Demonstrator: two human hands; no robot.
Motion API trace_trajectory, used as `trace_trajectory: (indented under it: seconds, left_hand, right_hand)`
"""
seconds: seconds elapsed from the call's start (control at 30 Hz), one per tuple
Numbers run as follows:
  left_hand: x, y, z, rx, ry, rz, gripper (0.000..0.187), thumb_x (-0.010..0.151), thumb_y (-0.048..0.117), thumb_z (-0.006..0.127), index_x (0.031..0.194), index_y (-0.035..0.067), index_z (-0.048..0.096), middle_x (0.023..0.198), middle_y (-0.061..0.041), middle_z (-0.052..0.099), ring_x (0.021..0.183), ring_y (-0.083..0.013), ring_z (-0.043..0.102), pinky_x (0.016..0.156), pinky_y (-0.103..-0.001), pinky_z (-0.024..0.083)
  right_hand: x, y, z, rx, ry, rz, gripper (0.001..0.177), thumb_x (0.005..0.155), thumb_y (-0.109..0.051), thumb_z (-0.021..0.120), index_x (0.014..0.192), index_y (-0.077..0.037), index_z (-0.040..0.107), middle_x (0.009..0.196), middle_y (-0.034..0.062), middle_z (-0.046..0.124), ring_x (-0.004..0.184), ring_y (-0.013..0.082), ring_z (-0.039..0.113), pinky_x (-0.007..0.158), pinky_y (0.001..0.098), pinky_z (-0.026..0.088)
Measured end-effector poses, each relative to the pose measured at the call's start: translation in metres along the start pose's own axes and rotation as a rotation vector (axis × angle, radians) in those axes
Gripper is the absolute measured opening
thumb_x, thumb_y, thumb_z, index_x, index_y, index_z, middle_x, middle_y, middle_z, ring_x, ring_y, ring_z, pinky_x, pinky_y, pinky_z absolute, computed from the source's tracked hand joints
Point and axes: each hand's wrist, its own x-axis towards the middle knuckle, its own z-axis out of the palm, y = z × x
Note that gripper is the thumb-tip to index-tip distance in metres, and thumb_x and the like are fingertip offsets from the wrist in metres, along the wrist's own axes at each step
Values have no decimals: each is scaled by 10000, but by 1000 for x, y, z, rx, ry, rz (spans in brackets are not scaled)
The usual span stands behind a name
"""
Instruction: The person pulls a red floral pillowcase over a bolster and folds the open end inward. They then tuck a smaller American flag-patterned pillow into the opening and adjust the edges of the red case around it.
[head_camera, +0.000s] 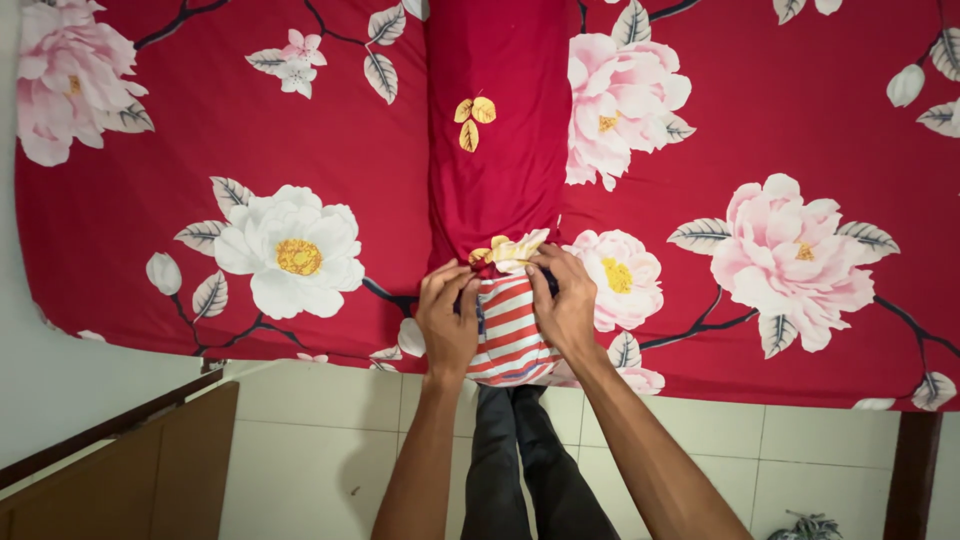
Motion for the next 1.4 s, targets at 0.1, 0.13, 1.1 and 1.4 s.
trace_trajectory:
  seconds: [0.1,0.13,1.1,1.4]
  left_hand:
    - [-6,2,1,-8,24,17,112,964,75,706,1039,0,741,1081,-88,705,1144,-289,681,966,-373,567]
    - [-6,5,0,-8,22,15,112,964,75,706,1039,0,741,1081,-88,705,1144,-289,681,966,-373,567]
    - [-35,23,-11,-72,-98,133,110,900,-89,662,1000,-42,656,1090,-149,635,1170,-360,632,1003,-446,530]
    - [-14,31,-19,-113,-42,198,275,859,28,745,1122,-18,681,1219,-178,641,1239,-354,615,1128,-472,468]
  right_hand:
    - [-5,-6,-4,20,18,30,119,926,-62,711,1012,20,724,1160,206,736,1093,354,709,945,413,555]
    - [-6,-8,-6,20,17,33,119,926,-62,711,1012,20,724,1160,206,736,1093,354,709,945,413,555]
    - [-73,-3,-25,43,30,51,85,952,-4,656,1028,28,640,1162,224,699,1255,378,663,953,407,558]
    - [-62,5,-28,36,53,25,145,963,-34,673,1094,20,640,1229,233,674,1247,375,658,1027,406,525]
